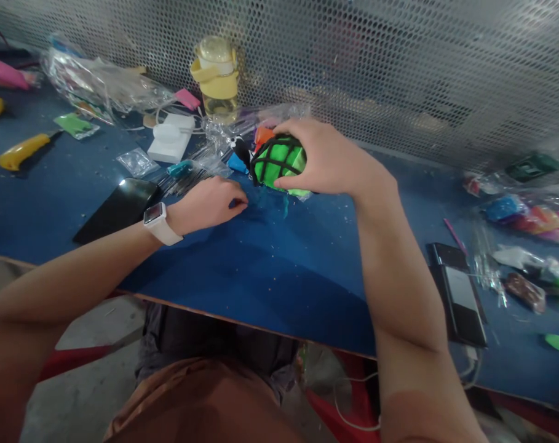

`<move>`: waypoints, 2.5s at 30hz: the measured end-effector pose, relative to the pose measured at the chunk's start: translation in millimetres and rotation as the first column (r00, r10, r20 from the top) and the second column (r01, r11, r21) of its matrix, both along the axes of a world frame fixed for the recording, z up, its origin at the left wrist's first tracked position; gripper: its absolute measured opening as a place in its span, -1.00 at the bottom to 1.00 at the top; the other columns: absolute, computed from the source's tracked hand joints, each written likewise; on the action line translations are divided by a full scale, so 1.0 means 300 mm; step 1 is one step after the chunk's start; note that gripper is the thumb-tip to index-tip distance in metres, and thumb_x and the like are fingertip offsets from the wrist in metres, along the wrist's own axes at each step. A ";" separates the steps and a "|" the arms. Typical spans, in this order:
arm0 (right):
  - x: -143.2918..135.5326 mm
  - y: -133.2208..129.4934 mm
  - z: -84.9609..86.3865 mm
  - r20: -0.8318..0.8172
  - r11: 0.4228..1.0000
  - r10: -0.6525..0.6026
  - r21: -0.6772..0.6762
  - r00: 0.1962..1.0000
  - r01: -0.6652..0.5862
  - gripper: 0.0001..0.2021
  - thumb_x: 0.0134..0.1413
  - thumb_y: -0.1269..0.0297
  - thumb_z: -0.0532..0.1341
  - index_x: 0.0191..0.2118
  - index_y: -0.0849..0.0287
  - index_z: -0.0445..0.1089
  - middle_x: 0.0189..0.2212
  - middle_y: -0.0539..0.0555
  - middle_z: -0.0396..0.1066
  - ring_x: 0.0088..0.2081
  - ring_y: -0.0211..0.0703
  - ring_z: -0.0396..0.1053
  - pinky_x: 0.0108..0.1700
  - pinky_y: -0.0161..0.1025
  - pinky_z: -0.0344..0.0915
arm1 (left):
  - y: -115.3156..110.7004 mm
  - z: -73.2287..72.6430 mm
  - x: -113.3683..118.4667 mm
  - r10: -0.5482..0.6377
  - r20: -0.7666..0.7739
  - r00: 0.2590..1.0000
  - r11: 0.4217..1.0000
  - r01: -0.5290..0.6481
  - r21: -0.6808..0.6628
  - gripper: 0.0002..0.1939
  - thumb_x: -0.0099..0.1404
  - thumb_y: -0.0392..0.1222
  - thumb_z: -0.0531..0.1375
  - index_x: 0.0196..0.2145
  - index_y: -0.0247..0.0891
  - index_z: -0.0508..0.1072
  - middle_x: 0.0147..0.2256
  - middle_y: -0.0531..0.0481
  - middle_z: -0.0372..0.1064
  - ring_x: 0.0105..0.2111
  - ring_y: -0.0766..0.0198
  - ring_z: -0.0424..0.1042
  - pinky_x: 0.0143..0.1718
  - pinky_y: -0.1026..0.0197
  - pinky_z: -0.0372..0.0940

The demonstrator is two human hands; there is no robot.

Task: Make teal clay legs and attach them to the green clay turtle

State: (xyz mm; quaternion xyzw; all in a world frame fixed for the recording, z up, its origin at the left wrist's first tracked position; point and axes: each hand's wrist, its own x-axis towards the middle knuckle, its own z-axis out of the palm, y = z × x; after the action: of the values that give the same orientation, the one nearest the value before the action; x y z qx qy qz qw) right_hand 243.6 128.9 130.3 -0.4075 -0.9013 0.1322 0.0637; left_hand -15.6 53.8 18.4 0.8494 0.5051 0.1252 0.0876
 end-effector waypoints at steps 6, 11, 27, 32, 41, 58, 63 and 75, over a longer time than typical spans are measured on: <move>0.009 0.010 -0.002 0.020 0.991 0.131 0.036 0.991 -0.132 -0.14 0.04 -0.24 0.49 0.46 -0.38 0.31 0.49 -0.01 0.40 0.42 0.50 0.41 0.43 0.52 0.42 | -0.037 0.047 0.028 0.075 -0.229 0.971 0.996 -0.083 -0.027 -0.70 0.58 -0.20 0.20 -0.03 -0.30 0.76 -0.23 -0.25 0.67 -0.19 -0.09 0.70 -0.24 0.04 0.39; 0.028 0.015 0.003 0.037 0.987 0.146 0.056 0.989 -0.148 -0.16 -0.01 -0.15 0.52 0.39 -0.16 0.37 0.39 0.20 0.44 0.35 0.51 0.45 0.37 0.51 0.45 | -0.031 0.049 0.036 0.034 -0.242 0.970 0.999 -0.040 -0.021 -0.67 0.63 -0.19 0.18 0.04 -0.28 0.76 -0.13 -0.27 0.71 -0.10 -0.14 0.71 -0.19 0.02 0.42; 0.054 0.021 0.011 0.121 0.992 0.120 -0.050 0.985 -0.115 0.05 -0.04 -0.23 0.62 0.56 -0.44 0.26 0.58 -0.08 0.29 0.54 0.83 0.17 0.54 0.74 0.21 | -0.066 0.043 0.075 -0.140 -0.338 0.931 0.990 0.131 -0.049 -0.55 0.73 -0.13 0.13 0.42 -0.20 0.59 0.07 -0.24 0.74 -0.01 -0.09 0.73 -0.02 -0.02 0.48; 0.061 0.026 0.013 0.141 0.993 0.109 -0.050 0.984 -0.103 0.10 -0.04 -0.23 0.61 0.60 -0.47 0.20 0.61 -0.15 0.24 0.57 0.84 0.15 0.55 0.73 0.21 | -0.067 0.044 0.078 -0.153 -0.364 0.919 0.988 0.141 -0.059 -0.54 0.75 -0.11 0.11 0.44 -0.19 0.56 0.07 -0.23 0.74 -0.02 -0.07 0.74 -0.06 0.02 0.47; 0.069 0.015 0.022 0.100 0.996 0.086 -0.034 0.991 -0.083 0.19 -0.08 -0.25 0.62 0.64 -0.49 0.12 0.65 -0.16 0.20 0.58 0.77 0.19 0.57 0.68 0.22 | -0.064 0.031 0.078 -0.130 -0.331 0.935 0.992 0.119 -0.052 -0.52 0.73 -0.10 0.11 0.45 -0.24 0.52 0.04 -0.28 0.73 -0.03 -0.11 0.74 -0.07 0.00 0.47; 0.063 0.019 0.024 0.078 0.995 0.064 -0.075 0.995 -0.059 0.14 -0.15 -0.38 0.63 0.56 -0.48 0.24 0.57 -0.05 0.32 0.54 0.82 0.20 0.50 0.86 0.18 | -0.069 0.034 0.085 -0.096 -0.360 0.928 0.994 0.072 -0.079 -0.49 0.74 -0.07 0.10 0.48 -0.30 0.46 0.00 -0.32 0.73 -0.03 -0.12 0.75 -0.10 0.03 0.46; 0.065 0.023 0.021 0.103 0.996 0.080 -0.043 0.991 -0.076 0.11 -0.11 -0.39 0.62 0.56 -0.53 0.23 0.54 -0.10 0.37 0.52 0.77 0.26 0.47 0.83 0.27 | -0.069 0.039 0.085 -0.089 -0.364 0.927 0.994 0.061 -0.089 -0.43 0.74 -0.05 0.10 0.54 -0.35 0.39 -0.01 -0.34 0.73 -0.02 -0.20 0.76 -0.11 -0.01 0.48; 0.057 0.021 0.011 0.095 0.997 0.070 -0.039 0.993 -0.067 0.11 -0.10 -0.25 0.65 0.56 -0.48 0.22 0.60 -0.07 0.29 0.54 0.77 0.23 0.50 0.80 0.23 | -0.074 0.036 0.087 -0.103 -0.351 0.931 0.993 0.075 -0.092 -0.37 0.75 -0.07 0.08 0.65 -0.25 0.24 0.02 -0.29 0.74 -0.03 -0.15 0.75 -0.15 0.05 0.43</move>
State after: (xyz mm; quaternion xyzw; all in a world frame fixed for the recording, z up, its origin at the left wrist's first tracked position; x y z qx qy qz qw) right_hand 260.6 135.2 133.7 -0.3834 -0.9142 0.1308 0.0083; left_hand 10.5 31.7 29.3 0.8761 0.4780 -0.0538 0.0333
